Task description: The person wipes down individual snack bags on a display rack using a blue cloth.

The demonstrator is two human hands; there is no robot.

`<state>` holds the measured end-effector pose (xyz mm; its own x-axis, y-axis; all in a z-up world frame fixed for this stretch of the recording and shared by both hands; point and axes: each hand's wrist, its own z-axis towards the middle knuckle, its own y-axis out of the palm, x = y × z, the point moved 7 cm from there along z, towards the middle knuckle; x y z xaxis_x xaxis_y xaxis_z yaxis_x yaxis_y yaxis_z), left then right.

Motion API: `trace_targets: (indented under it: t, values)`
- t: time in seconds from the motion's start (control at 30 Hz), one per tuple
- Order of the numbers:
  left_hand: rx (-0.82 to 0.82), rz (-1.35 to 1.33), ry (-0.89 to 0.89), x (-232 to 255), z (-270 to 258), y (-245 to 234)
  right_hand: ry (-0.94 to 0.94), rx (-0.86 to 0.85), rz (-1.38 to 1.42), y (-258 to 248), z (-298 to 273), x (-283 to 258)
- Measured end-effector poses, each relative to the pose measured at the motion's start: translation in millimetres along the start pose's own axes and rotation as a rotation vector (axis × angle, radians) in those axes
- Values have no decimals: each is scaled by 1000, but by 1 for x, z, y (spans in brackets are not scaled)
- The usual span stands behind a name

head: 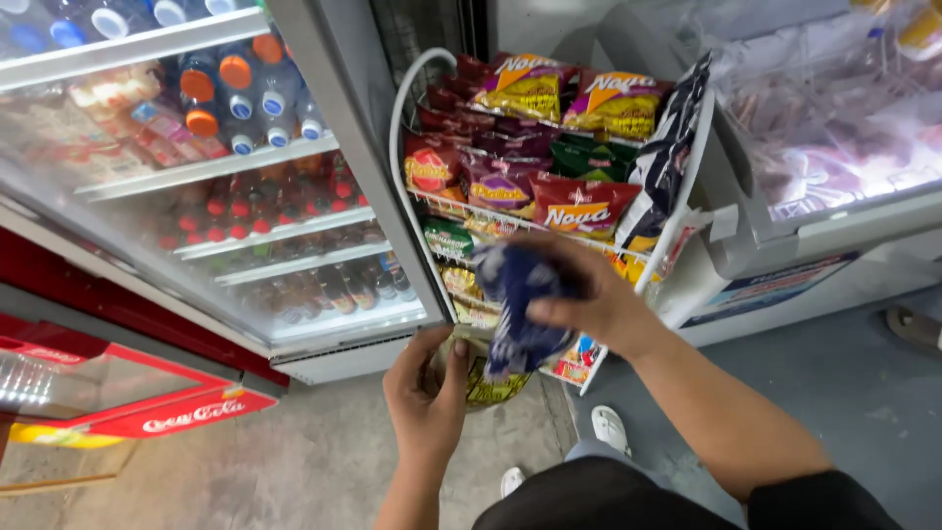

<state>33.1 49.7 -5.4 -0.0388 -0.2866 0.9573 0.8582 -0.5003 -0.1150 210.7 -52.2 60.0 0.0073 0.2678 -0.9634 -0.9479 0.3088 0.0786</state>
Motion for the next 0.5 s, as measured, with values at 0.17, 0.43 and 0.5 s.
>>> trace_targets:
  t: [0.17, 0.43, 0.5]
  values:
    - [-26, -36, 11, 3, 4, 2, -11, -146, -121, 16, 3, -3]
    - [58, 42, 160, 10, -1, -4, 50, -287, -404, 46, 14, -9]
    - [97, 28, 202, 11, 1, -5, 12, -293, -476, 54, 20, -15]
